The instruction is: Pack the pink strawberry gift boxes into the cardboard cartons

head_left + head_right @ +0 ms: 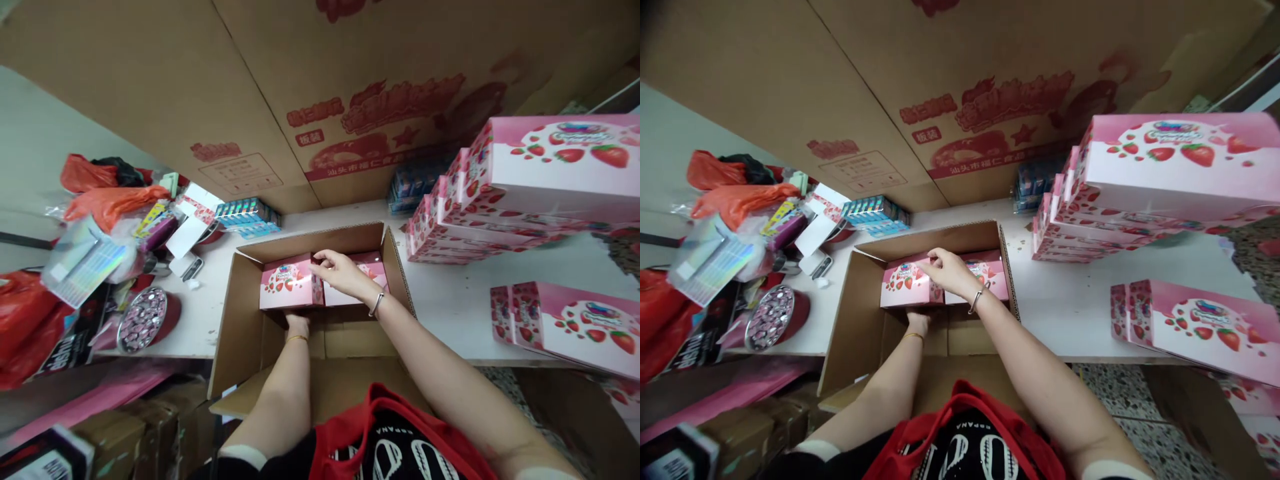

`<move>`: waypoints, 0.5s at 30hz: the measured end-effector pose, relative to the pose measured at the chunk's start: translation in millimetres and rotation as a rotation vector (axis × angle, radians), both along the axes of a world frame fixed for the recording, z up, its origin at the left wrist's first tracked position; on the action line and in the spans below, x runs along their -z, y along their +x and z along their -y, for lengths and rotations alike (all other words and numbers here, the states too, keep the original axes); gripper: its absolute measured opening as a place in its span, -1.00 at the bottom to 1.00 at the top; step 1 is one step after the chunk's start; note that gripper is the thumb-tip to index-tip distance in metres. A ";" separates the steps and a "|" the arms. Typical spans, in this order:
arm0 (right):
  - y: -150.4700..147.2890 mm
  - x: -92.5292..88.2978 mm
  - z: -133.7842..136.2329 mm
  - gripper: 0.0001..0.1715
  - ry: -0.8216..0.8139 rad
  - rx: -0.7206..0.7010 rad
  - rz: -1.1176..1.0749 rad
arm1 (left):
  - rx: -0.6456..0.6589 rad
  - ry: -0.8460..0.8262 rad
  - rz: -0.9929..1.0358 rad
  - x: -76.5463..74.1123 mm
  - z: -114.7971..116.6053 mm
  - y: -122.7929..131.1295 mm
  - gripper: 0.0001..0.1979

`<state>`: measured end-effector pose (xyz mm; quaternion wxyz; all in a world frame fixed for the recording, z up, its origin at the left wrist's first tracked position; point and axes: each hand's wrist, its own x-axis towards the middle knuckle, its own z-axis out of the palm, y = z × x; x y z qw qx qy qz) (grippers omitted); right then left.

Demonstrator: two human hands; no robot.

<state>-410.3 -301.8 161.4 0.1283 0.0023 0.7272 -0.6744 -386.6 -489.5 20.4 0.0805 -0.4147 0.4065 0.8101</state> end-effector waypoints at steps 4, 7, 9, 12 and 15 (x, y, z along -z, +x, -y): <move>-0.2 0.0 3.1 -0.62 0.024 -0.061 0.008 | -0.122 -0.127 -0.024 12.0 12.0 8.8 -0.53; 2.1 0.5 3.6 -0.55 0.069 -0.107 -0.001 | -0.181 -0.175 0.006 19.5 16.5 13.2 -0.58; 3.1 0.0 2.7 -0.52 0.097 -0.133 0.000 | -0.200 -0.184 0.053 21.9 18.4 11.4 -0.59; 2.1 -2.7 0.3 -0.56 0.122 -0.146 -0.015 | -0.235 -0.223 0.182 18.5 23.7 5.2 -0.52; -0.4 -7.8 -2.3 -0.56 0.079 -0.119 -0.003 | -0.241 -0.251 0.274 8.4 27.4 2.4 -0.44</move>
